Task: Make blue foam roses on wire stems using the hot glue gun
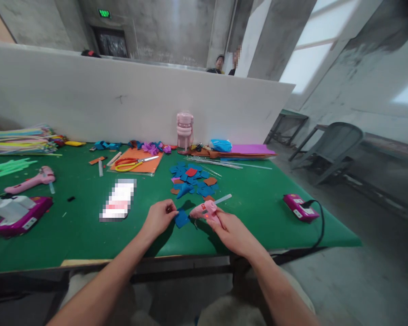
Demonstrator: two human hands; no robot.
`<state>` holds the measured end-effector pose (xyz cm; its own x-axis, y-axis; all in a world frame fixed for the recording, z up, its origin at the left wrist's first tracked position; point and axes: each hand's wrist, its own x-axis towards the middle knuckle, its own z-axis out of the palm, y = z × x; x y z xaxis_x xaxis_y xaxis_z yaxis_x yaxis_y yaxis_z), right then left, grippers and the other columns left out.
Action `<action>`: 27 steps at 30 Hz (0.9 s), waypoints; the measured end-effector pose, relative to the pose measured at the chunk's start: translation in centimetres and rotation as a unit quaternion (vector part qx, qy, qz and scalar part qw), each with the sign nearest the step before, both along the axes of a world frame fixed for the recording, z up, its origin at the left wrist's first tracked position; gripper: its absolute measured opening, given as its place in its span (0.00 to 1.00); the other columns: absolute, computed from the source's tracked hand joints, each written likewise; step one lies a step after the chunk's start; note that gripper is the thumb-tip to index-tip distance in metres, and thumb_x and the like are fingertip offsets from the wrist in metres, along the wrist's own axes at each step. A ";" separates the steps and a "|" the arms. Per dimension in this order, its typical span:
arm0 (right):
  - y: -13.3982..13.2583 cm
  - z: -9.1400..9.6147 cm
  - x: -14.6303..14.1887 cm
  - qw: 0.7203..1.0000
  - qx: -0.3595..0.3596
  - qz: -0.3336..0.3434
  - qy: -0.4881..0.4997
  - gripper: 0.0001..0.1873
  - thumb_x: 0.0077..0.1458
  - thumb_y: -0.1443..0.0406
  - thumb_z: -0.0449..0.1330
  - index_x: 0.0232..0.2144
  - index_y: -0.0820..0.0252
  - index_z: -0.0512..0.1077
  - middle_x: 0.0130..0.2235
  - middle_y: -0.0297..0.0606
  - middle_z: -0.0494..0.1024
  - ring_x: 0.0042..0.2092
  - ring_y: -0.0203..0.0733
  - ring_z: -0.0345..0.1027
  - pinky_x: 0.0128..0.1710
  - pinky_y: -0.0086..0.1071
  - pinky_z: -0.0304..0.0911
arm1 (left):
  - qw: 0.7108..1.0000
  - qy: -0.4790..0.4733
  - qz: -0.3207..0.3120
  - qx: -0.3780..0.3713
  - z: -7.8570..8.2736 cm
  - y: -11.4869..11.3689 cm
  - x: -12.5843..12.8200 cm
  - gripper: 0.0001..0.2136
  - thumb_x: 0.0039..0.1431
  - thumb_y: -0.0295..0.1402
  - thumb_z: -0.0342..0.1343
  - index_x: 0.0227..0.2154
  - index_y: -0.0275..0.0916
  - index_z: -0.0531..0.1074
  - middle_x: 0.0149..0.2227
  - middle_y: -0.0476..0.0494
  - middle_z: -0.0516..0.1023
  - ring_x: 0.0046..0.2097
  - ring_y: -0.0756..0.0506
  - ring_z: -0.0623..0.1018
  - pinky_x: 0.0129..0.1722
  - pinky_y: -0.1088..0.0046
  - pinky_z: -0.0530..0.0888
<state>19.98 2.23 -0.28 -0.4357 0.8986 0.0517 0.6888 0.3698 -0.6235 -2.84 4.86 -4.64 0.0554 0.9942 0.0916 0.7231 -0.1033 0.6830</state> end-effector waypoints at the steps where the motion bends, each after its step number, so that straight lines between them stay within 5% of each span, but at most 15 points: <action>1: 0.0 0.0 0.1 1.000 -0.001 -0.003 0.002 0.16 0.59 0.61 0.47 0.44 0.62 0.67 0.45 0.45 0.74 0.40 0.45 0.69 0.36 0.31 0.59 | 1.000 -0.001 0.000 0.000 0.0 0.0 0.0 0.06 0.49 0.31 0.54 0.19 0.38 0.67 0.20 0.52 0.70 0.26 0.50 0.69 0.26 0.76 0.60; 27: -0.2 0.1 -0.2 1.000 -0.005 0.008 0.012 0.16 0.58 0.60 0.47 0.42 0.62 0.69 0.42 0.45 0.75 0.39 0.44 0.69 0.38 0.32 0.59 | 1.000 -0.002 0.001 -0.005 0.1 0.0 0.1 0.06 0.48 0.31 0.54 0.19 0.38 0.67 0.20 0.51 0.70 0.26 0.49 0.69 0.25 0.76 0.60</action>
